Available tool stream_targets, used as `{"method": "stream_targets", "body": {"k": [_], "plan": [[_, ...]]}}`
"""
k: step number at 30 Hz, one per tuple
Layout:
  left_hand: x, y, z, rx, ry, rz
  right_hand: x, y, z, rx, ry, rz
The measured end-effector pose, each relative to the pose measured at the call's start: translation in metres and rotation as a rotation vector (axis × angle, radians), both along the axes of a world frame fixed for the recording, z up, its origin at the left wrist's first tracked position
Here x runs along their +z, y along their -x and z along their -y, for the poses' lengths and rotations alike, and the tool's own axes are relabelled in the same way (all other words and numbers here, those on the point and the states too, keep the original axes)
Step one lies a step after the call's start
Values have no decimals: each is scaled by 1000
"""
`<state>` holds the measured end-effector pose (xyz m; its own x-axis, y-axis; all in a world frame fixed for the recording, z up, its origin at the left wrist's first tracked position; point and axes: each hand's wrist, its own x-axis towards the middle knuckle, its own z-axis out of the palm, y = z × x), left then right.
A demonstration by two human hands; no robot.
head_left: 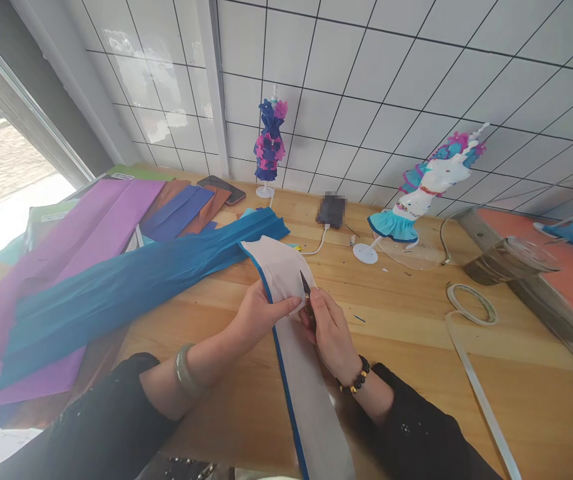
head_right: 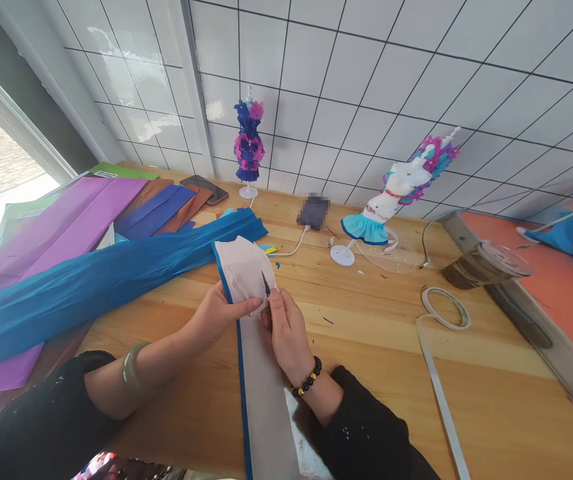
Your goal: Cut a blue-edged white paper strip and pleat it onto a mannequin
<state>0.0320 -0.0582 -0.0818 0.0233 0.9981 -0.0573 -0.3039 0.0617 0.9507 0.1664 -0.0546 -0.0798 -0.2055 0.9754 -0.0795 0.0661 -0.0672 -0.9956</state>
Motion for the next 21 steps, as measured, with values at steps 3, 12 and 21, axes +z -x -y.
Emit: {"method": "stream_targets", "body": {"k": [3,12,21], "plan": [[0,-1,0,2,9,-14,0,0,0,-1,-8,19],[-2,0,1,28,10,-31,-1,1,-3,-7,-6,25],[3,-1,0,35,8,-24,0,0,-1,-12,-22,27]]}}
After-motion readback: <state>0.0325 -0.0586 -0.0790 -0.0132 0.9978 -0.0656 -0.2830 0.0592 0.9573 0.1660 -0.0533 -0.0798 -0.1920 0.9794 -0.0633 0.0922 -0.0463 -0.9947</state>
